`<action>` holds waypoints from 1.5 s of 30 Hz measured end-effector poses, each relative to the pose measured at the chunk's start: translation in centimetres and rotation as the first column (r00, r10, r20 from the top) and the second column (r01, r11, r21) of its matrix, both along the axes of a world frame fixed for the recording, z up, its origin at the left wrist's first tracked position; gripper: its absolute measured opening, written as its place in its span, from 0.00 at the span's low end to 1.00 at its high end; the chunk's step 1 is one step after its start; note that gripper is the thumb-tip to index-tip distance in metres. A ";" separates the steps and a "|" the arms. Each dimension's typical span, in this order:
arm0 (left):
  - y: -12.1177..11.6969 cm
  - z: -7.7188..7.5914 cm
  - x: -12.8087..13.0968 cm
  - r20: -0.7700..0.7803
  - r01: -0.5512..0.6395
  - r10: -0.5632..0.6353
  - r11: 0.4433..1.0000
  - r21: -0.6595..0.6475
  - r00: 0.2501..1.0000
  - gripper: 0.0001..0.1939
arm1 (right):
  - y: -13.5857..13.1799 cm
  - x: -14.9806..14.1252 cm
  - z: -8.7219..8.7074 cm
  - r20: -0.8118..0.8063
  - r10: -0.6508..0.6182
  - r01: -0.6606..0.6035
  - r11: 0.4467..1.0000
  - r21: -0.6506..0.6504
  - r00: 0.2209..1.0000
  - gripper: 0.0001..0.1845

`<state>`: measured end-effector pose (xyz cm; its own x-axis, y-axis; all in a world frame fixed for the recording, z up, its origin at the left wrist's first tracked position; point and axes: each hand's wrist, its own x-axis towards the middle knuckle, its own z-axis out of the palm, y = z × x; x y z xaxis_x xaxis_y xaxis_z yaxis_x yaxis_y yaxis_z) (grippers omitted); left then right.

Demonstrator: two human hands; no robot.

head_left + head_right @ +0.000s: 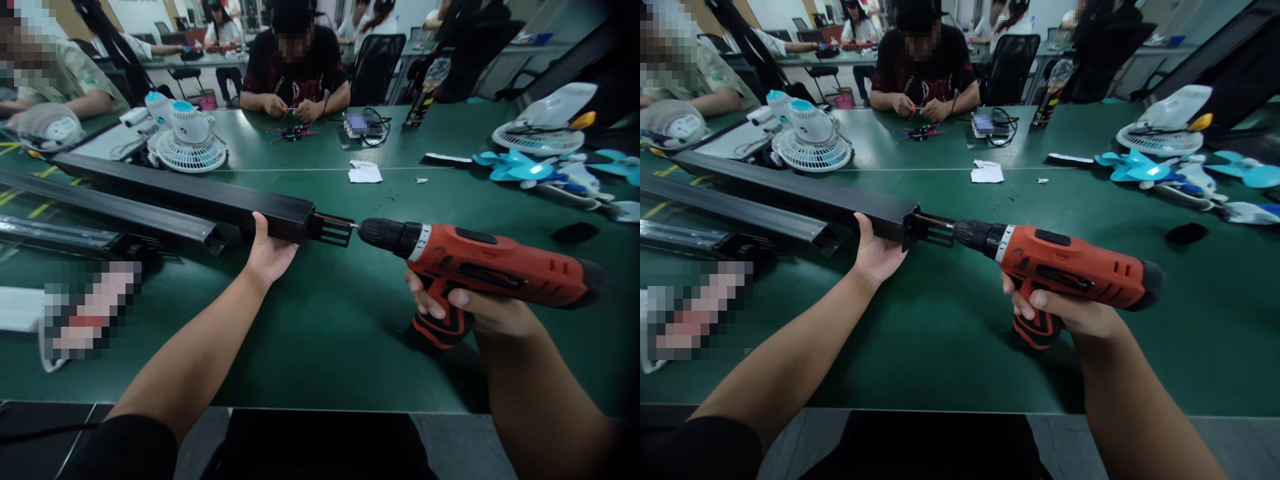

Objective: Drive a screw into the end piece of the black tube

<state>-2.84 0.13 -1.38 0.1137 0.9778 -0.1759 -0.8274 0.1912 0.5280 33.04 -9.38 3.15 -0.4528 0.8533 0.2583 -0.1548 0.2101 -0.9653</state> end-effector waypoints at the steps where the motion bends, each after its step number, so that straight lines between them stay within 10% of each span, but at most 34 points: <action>1: 0.0 0.0 0.0 -0.001 -0.002 0.002 1.000 -0.001 1.000 0.44 | 0.0 0.0 -0.1 -0.006 0.007 -0.007 1.000 0.002 1.000 0.20; 45: 0.4 -0.9 -0.3 0.024 -0.009 0.009 1.000 -0.003 1.000 0.44 | 0.1 0.0 -0.1 -0.014 0.006 -0.006 1.000 -0.011 1.000 0.20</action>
<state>-3.18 0.50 -2.27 0.1089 0.9784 -0.1757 -0.8416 0.1848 0.5075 33.06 -9.33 3.06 -0.4543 0.8534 0.2557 -0.1698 0.1988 -0.9652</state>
